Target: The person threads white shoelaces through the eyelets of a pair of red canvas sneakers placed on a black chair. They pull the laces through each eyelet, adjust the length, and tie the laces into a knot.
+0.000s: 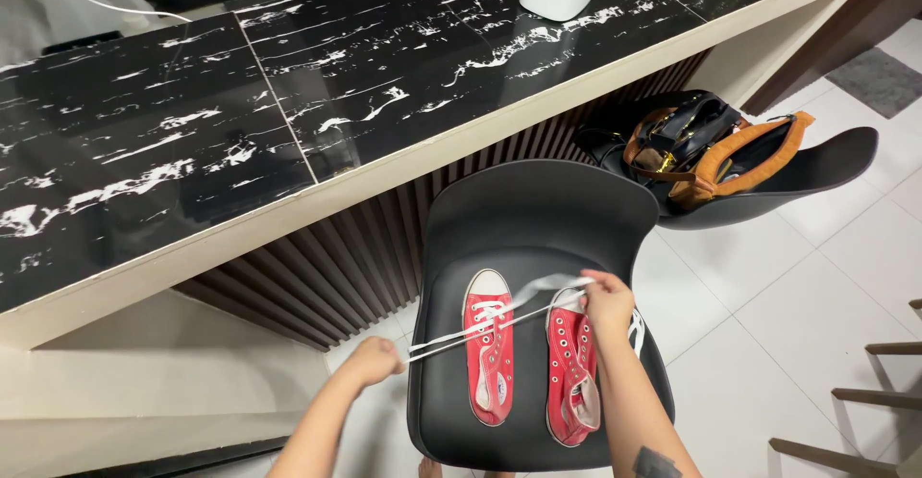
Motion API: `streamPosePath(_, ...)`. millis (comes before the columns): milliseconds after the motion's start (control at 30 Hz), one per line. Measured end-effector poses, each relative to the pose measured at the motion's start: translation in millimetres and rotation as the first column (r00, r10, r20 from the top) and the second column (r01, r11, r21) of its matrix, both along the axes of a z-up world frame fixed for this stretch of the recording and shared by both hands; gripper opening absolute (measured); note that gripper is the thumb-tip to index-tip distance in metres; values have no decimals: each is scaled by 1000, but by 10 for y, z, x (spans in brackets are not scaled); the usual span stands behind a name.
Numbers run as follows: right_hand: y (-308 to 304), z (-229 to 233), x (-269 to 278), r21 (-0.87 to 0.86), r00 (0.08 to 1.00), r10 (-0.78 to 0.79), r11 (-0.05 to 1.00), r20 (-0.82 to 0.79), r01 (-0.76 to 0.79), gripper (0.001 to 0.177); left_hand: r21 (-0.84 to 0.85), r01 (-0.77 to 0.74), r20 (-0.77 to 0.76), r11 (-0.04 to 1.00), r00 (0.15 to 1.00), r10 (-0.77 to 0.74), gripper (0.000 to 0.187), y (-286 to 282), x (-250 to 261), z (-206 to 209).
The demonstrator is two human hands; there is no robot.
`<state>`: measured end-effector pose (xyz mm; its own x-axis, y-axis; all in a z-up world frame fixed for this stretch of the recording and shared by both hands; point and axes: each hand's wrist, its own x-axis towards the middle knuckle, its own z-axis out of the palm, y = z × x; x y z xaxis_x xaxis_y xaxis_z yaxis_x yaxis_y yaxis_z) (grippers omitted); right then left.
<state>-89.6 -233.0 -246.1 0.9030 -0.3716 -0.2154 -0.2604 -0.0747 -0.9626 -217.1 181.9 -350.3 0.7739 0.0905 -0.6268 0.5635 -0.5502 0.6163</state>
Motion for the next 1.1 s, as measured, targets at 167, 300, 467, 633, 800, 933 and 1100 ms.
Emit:
streamPosePath(167, 169, -20, -193, -511, 987, 151, 854, 54, -102, 29, 127, 30, -70, 991, 997, -22, 21, 773, -375, -389)
streamPosePath(300, 358, -48, -254, -756, 922, 321, 653, 215, -51, 26, 56, -132, -191, 990, 971, 141, 20, 1160, -627, -485)
streamPosePath(467, 503, -242, -239, -540, 922, 335, 747, -196, -387, 31, 473, 347, -466, 809, 879, -104, 33, 1467, -837, -358)
streamPosePath(633, 648, -389, -259, -177, 817, 524, 804, -241, -568, 37, 664, 90, -366, 742, 905, 217, 34, 1370, -1049, -54)
streamPosePath(800, 716, -195, -223, 153, 773, 499, 864, -391, -480, 29, 261, -66, 303, 963, 953, -17, 29, 36, -346, 308)
streamPosePath(933, 771, -77, -167, 161, 775, 460, 885, -433, -436, 27, 280, 177, 483, 944, 823, -298, 14, -1160, 137, 758)
streamPosePath(1100, 740, -85, -124, 77, 765, 484, 861, -425, -502, 29, 331, 235, 451, 914, 811, -372, 14, -1580, 380, 1003)
